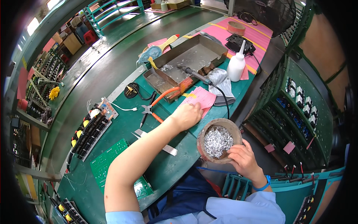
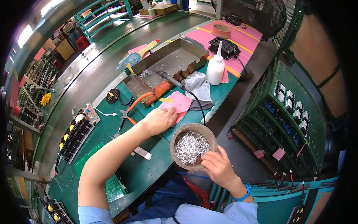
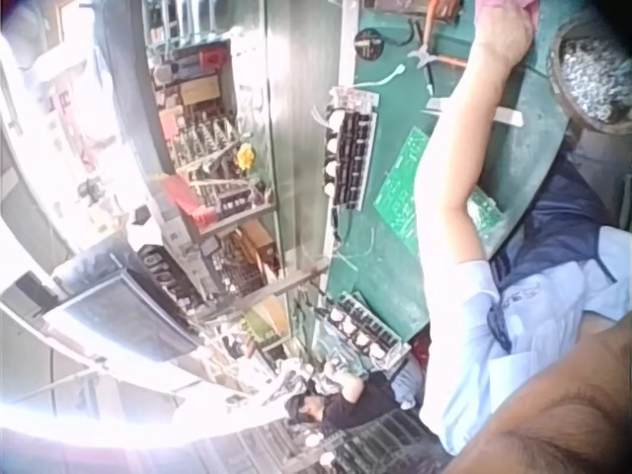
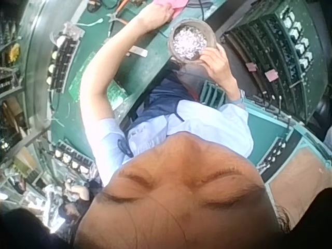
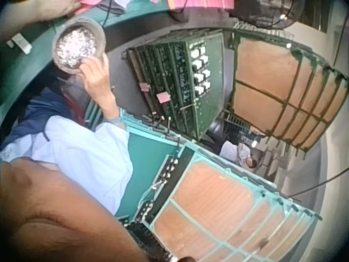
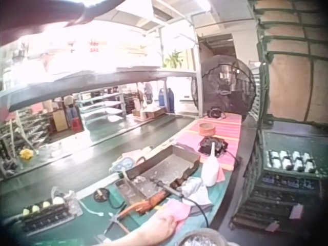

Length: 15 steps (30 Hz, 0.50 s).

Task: The person assembles electronic components on a green circuit board, connecting wires and handling various parts. They place the assembled board onto a rack and then retrieve a stack of new boards to continue the process. The person also handles small pink paper slips and a container of metallic components during the workflow.

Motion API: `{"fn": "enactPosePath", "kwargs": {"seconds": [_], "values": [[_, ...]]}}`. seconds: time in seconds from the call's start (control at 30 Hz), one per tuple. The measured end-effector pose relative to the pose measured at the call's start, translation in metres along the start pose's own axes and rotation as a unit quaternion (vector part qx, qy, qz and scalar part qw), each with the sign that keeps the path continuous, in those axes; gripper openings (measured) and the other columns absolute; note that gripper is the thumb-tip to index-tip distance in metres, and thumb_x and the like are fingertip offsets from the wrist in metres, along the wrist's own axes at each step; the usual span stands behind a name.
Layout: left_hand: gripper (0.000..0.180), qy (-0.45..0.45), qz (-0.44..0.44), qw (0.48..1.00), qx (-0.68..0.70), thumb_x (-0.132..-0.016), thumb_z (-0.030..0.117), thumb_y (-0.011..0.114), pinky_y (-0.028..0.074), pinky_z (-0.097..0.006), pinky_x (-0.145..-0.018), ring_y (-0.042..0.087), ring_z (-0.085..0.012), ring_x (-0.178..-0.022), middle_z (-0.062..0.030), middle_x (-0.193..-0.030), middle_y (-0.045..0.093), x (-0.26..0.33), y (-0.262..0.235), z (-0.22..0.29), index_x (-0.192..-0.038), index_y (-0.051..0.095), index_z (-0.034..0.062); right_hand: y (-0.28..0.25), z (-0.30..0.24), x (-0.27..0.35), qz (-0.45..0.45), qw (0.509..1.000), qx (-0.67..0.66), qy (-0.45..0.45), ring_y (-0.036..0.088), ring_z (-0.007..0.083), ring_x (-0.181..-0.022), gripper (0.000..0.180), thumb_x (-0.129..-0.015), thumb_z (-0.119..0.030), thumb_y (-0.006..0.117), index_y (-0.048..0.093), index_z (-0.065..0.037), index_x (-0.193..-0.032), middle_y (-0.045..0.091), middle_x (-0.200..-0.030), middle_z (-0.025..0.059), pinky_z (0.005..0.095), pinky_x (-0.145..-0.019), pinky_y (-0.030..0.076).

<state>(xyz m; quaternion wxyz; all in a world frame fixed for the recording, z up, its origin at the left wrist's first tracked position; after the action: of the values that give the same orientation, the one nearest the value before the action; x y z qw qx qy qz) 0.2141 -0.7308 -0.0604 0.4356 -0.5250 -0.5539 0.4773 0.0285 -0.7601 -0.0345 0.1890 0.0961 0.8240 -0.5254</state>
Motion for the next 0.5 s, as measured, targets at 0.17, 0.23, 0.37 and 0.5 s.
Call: {"fn": "enactPosePath", "kwargs": {"seconds": [0.17, 0.23, 0.37, 0.5], "values": [[0.018, 0.013, -0.064, 0.996, -0.056, -0.077, 0.012, 0.044, 0.048, -0.035, -0.055, 0.060, -0.0248, -0.061, -0.0164, -0.091, 0.053, -0.013, 0.009, 0.007, -0.084, 0.053, -0.0003, 0.001, -0.001, -0.001, -0.005, 1.000, 0.002, -0.001, 0.054, 0.0194, -0.090, 0.028, -0.053, -0.005, 0.069, 0.055, -0.009, -0.077, 0.056, -0.088, 0.0022, 0.0466, -0.092, 0.031], [0.019, -0.006, -0.096, 0.994, -0.044, -0.076, 0.013, 0.046, 0.048, -0.035, -0.057, 0.060, -0.0248, -0.065, -0.0163, -0.095, 0.052, -0.013, 0.014, 0.003, -0.087, 0.052, -0.0005, 0.001, 0.000, -0.001, -0.004, 1.000, 0.000, 0.000, 0.054, 0.0193, -0.090, 0.028, -0.053, -0.004, 0.069, 0.055, -0.009, -0.077, 0.056, -0.088, 0.0021, 0.0465, -0.092, 0.031], [0.037, -0.158, 0.033, 0.985, 0.060, -0.071, 0.020, 0.057, 0.047, -0.036, -0.066, 0.058, -0.0257, -0.082, -0.0162, -0.102, 0.051, 0.002, 0.002, -0.023, -0.099, 0.047, -0.0010, 0.000, 0.000, 0.000, -0.002, 1.000, 0.004, -0.001, 0.054, 0.0192, -0.090, 0.028, -0.054, -0.004, 0.069, 0.055, -0.009, -0.077, 0.056, -0.088, 0.0019, 0.0463, -0.092, 0.030], [0.066, -0.248, 0.141, 0.952, 0.109, -0.061, 0.029, 0.068, 0.047, -0.036, -0.071, 0.053, -0.0284, -0.093, -0.0185, -0.110, 0.048, 0.028, -0.003, -0.036, -0.112, 0.040, -0.0006, 0.002, 0.001, 0.000, -0.002, 1.000, -0.006, 0.002, 0.053, 0.0191, -0.090, 0.027, -0.054, -0.004, 0.068, 0.055, -0.009, -0.077, 0.056, -0.088, 0.0020, 0.0458, -0.092, 0.030]]}}
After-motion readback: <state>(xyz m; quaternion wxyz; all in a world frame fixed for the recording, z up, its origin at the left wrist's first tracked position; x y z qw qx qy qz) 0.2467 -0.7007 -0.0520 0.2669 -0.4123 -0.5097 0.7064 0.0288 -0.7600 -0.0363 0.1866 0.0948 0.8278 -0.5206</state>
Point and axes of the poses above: each hand's wrist, its own x-axis away from the middle knuckle, its own y-axis out of the palm, z = x × y, the point moved 8 cm from there along -x, towards the middle knuckle
